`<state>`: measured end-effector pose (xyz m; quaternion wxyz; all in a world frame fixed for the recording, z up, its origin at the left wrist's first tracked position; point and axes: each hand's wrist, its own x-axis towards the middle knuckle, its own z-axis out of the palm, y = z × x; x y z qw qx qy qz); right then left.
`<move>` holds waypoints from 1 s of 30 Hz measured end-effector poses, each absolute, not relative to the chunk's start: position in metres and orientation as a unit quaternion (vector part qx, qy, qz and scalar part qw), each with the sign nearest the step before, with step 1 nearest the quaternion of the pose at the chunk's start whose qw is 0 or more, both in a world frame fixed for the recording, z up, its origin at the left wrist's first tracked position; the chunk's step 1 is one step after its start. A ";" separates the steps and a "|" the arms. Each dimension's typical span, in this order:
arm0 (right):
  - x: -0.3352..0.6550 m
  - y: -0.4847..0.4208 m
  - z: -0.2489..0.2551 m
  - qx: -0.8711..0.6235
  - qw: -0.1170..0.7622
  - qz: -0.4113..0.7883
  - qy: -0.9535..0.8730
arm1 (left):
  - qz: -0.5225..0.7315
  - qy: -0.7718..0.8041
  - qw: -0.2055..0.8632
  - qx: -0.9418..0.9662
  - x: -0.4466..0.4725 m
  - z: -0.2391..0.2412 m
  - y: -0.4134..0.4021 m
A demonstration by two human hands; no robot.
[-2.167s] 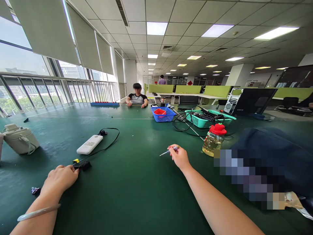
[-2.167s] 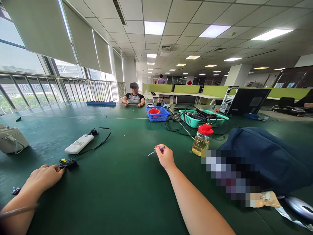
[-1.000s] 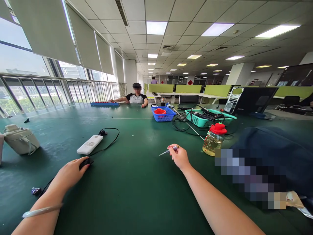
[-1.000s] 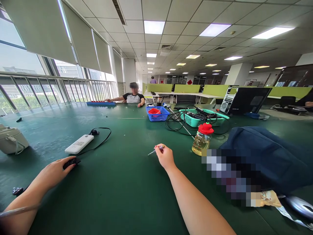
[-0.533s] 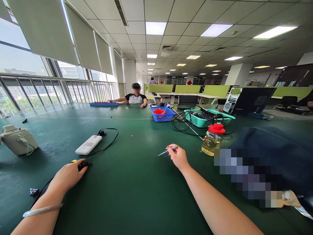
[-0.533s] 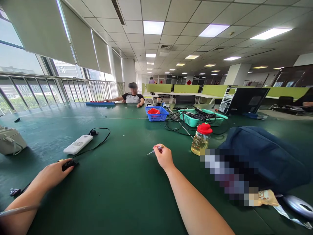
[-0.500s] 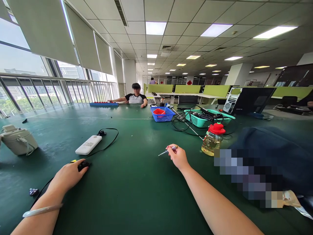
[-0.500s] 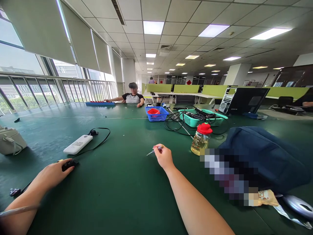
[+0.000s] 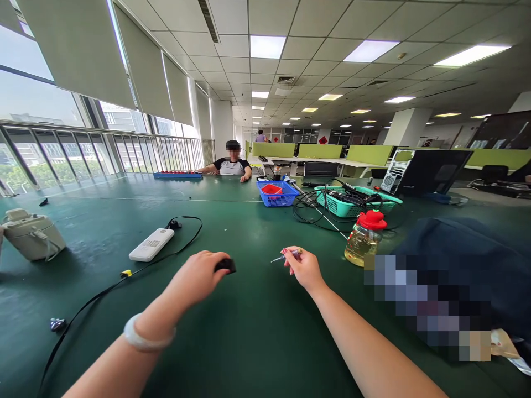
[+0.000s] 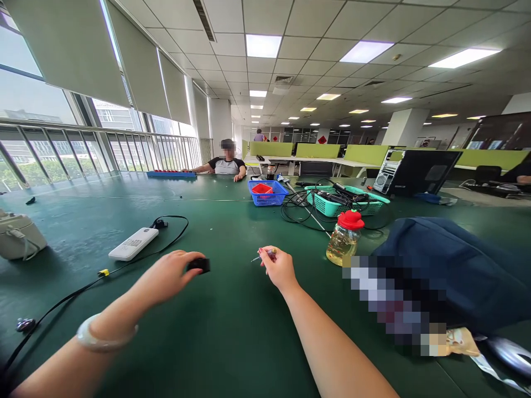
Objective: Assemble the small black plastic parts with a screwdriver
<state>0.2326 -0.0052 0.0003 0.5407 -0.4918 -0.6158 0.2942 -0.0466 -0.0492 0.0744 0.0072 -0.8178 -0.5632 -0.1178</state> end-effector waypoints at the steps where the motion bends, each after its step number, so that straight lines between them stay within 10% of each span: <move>1: 0.232 -0.007 0.001 -0.493 0.530 0.283 -0.629 | -0.111 -0.544 0.002 -0.832 -0.026 0.073 -0.044; 30: 0.211 -0.036 0.018 -0.370 0.400 0.090 -0.834 | -0.194 -0.525 -0.195 -0.806 0.022 -0.003 0.024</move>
